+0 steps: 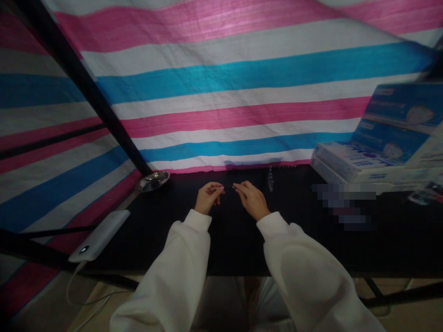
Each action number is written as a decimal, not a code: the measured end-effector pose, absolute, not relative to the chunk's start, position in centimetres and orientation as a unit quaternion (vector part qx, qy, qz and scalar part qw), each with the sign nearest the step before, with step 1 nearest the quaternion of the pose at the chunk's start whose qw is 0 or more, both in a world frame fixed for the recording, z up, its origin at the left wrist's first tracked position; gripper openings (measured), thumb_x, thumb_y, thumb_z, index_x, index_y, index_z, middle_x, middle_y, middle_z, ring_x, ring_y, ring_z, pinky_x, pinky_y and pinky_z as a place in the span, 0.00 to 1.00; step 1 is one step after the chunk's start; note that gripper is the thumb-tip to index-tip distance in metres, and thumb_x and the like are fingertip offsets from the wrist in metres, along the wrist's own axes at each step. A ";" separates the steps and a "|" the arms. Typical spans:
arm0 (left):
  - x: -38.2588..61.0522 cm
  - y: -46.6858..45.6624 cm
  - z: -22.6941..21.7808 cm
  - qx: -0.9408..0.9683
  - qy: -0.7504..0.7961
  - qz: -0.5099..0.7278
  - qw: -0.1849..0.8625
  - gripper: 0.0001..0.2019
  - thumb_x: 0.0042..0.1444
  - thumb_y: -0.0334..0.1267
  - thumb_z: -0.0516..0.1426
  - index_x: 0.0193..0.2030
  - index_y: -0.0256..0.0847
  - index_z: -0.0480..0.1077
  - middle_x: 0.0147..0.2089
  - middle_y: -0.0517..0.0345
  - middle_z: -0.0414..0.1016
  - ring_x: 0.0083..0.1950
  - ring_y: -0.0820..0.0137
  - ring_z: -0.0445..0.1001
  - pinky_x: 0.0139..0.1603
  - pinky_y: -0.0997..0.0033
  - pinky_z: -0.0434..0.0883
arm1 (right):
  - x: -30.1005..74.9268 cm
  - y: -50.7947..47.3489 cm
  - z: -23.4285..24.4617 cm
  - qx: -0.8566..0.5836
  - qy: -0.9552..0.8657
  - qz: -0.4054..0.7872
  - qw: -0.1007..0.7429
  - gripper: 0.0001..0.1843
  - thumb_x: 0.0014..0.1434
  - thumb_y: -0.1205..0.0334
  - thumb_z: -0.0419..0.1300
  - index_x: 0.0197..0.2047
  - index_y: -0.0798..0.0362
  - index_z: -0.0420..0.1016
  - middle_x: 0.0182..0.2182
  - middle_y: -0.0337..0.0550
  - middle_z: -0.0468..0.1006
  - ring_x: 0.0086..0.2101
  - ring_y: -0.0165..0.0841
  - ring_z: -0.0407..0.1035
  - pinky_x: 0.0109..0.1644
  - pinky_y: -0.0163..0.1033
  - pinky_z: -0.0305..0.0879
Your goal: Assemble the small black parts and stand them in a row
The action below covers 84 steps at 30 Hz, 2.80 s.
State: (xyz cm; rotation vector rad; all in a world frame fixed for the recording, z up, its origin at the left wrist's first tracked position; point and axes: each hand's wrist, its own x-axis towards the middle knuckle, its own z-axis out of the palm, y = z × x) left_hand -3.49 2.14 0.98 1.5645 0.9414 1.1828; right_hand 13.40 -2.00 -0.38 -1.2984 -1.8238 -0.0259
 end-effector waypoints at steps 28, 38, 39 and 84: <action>-2.7 1.2 1.1 0.655 0.378 0.438 0.486 0.22 0.42 0.46 0.58 0.40 0.32 0.67 0.31 0.49 0.75 0.16 0.77 0.67 0.12 0.80 0.55 | 11.2 -2.1 -1.6 -0.331 -0.675 0.356 0.555 0.39 0.44 0.76 0.48 0.60 0.48 0.47 0.59 0.41 0.51 0.56 0.31 0.49 0.59 0.43 0.48; -5.2 6.5 -0.4 0.682 0.576 0.368 0.261 0.09 0.38 0.36 0.58 0.28 0.33 0.69 0.22 0.56 0.71 0.17 0.77 0.64 0.17 0.79 0.60 | 12.2 -2.1 -1.0 -0.412 -0.705 0.201 0.540 0.32 0.45 0.77 0.46 0.55 0.51 0.59 0.55 0.41 0.59 0.54 0.31 0.54 0.59 0.42 0.49; -5.6 7.3 -0.6 0.684 0.597 0.349 0.232 0.09 0.37 0.36 0.58 0.27 0.33 0.70 0.23 0.56 0.71 0.19 0.76 0.66 0.19 0.78 0.60 | 12.3 -2.2 -0.8 -0.414 -0.710 0.189 0.538 0.31 0.45 0.76 0.46 0.54 0.51 0.60 0.55 0.41 0.60 0.54 0.31 0.55 0.59 0.42 0.50; 7.6 1.3 -0.5 0.890 0.432 0.131 0.058 0.25 0.55 0.38 0.46 0.60 0.44 0.47 0.46 0.46 0.66 0.43 0.61 0.70 0.40 0.63 0.65 | 19.4 -1.2 -0.5 -0.854 -0.479 0.100 0.177 0.21 0.52 0.53 0.52 0.44 0.60 0.60 0.40 0.58 0.69 0.42 0.44 0.67 0.42 0.46 0.62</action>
